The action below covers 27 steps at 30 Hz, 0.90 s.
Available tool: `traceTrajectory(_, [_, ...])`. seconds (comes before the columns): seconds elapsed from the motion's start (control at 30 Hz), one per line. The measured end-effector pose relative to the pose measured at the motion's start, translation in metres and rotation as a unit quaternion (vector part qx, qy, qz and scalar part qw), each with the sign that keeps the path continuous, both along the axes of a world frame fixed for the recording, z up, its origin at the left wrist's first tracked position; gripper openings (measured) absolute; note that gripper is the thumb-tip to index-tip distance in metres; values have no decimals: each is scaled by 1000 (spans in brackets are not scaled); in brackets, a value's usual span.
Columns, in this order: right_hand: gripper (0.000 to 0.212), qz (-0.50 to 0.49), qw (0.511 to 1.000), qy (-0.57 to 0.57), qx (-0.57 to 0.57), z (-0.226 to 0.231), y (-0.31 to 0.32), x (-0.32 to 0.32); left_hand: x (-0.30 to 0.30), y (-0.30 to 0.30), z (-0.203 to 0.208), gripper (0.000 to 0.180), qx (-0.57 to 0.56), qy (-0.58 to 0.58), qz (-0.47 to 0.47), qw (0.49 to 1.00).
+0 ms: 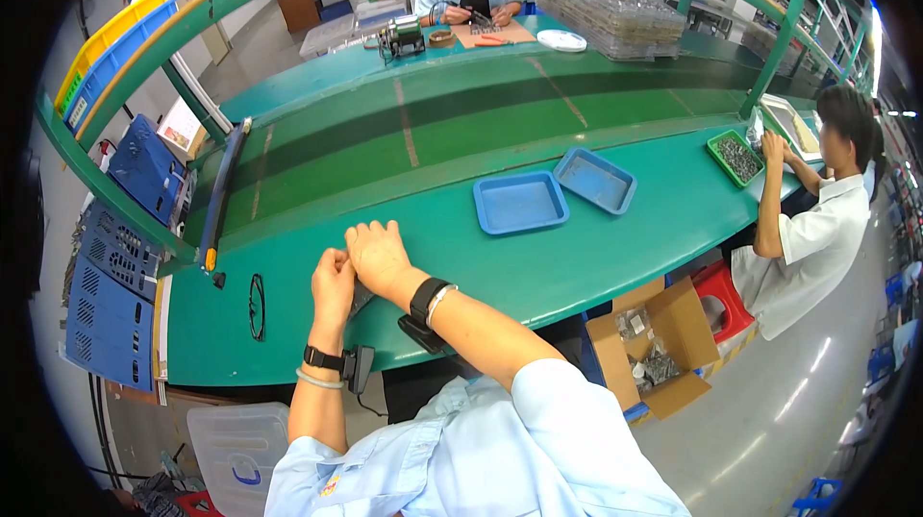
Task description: The person pours small metal components from two trays into a larger blue bin, empties a plastic bag of components onto the table, and picks up a pair of glasses. They then pick up the components one at a time, pressing them together by hand and placing the assembled pieces into a small blue tray.
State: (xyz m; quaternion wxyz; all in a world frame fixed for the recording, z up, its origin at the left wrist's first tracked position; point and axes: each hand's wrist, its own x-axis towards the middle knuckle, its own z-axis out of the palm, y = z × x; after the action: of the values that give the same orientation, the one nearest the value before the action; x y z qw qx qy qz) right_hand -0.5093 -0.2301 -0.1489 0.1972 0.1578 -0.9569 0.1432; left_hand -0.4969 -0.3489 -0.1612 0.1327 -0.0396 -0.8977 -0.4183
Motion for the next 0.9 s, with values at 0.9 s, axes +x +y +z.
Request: traceTrajectory(0.9, [11, 19, 951, -97, -291, -12, 15, 7, -13, 21, 14, 26, -123, 19, 58, 990])
